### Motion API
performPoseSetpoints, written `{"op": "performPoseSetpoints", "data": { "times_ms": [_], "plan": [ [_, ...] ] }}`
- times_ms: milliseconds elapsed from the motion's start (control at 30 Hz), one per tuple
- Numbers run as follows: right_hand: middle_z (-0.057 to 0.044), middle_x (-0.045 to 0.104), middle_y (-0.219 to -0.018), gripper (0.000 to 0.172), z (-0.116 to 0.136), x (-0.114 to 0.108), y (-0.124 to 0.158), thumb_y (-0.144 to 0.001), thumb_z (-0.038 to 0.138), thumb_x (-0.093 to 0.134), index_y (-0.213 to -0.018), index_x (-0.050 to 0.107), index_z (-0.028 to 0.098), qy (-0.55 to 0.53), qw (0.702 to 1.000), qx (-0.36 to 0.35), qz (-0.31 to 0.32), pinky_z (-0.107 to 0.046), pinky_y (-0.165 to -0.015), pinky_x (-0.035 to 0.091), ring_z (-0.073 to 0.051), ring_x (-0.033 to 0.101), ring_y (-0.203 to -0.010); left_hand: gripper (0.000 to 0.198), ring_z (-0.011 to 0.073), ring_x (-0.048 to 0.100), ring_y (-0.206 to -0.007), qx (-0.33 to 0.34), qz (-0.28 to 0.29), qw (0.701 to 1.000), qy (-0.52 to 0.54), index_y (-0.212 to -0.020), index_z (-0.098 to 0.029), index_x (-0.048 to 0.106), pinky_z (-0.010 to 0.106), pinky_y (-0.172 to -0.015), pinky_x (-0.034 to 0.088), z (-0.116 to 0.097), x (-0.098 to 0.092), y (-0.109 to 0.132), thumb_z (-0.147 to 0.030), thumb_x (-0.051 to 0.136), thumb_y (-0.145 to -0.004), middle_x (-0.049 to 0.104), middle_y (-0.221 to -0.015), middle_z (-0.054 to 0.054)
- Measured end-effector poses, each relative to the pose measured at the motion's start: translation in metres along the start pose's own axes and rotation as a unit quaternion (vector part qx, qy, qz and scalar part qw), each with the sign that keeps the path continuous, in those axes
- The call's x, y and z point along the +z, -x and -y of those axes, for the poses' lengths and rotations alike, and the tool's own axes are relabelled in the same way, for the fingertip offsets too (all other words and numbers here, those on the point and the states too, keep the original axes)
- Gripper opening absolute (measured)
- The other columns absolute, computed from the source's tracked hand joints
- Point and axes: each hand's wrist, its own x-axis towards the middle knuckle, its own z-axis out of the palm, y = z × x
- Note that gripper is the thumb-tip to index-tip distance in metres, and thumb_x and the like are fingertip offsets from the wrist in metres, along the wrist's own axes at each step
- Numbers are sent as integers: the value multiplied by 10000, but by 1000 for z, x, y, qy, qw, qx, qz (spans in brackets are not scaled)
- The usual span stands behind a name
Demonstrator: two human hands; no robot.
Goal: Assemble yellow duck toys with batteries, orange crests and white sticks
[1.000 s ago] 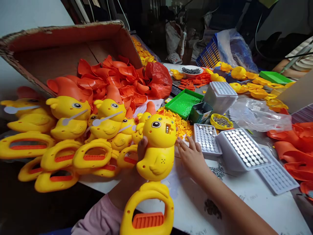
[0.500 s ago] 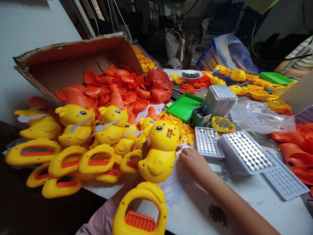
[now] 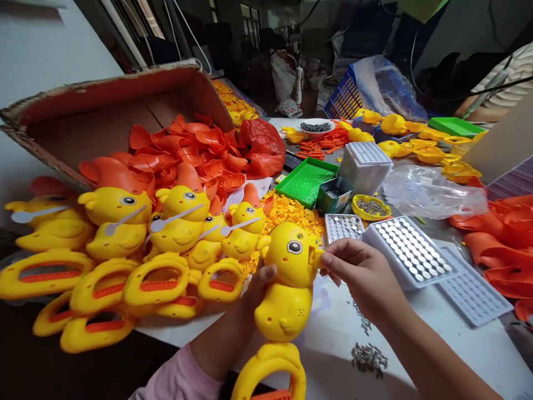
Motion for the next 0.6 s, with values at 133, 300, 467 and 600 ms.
{"op": "performPoseSetpoints", "data": {
  "times_ms": [133, 300, 467, 600],
  "plan": [
    [8, 575, -603, 393, -3, 3, -4, -589, 465, 861, -674, 637, 154, -31, 999, 25, -2, -213, -463, 295, -76, 404, -506, 531, 154, 620, -661, -3, 3, 1000, 2, -964, -113, 660, 249, -609, 509, 2, 0, -2, -499, 753, -611, 689, -789, 46],
    [35, 535, -595, 458, -1, 3, -4, -567, 502, 868, -668, 590, 152, -63, 993, 82, 48, -219, -474, 281, -62, 374, -484, 499, 155, 627, -652, 23, -5, 1000, -5, -934, -133, 657, 246, -591, 522, 5, 2, -2, -501, 747, -609, 698, -776, 42],
    [70, 499, -550, 508, -8, 6, -4, -588, 545, 851, -695, 523, 173, -82, 990, 97, 55, -213, -463, 266, -54, 358, -449, 485, 158, 609, -583, 13, -20, 999, -37, -848, -137, 691, 252, -527, 505, 1, 4, 0, -514, 783, -557, 695, -712, 38],
    [68, 514, -565, 526, -7, 9, -6, -535, 548, 873, -681, 534, 173, -67, 995, 70, 35, -210, -450, 254, -60, 368, -467, 451, 157, 636, -613, -6, -35, 999, -39, -856, -191, 690, 243, -576, 525, 1, -3, 1, -534, 767, -573, 713, -722, 6]
  ]
}}
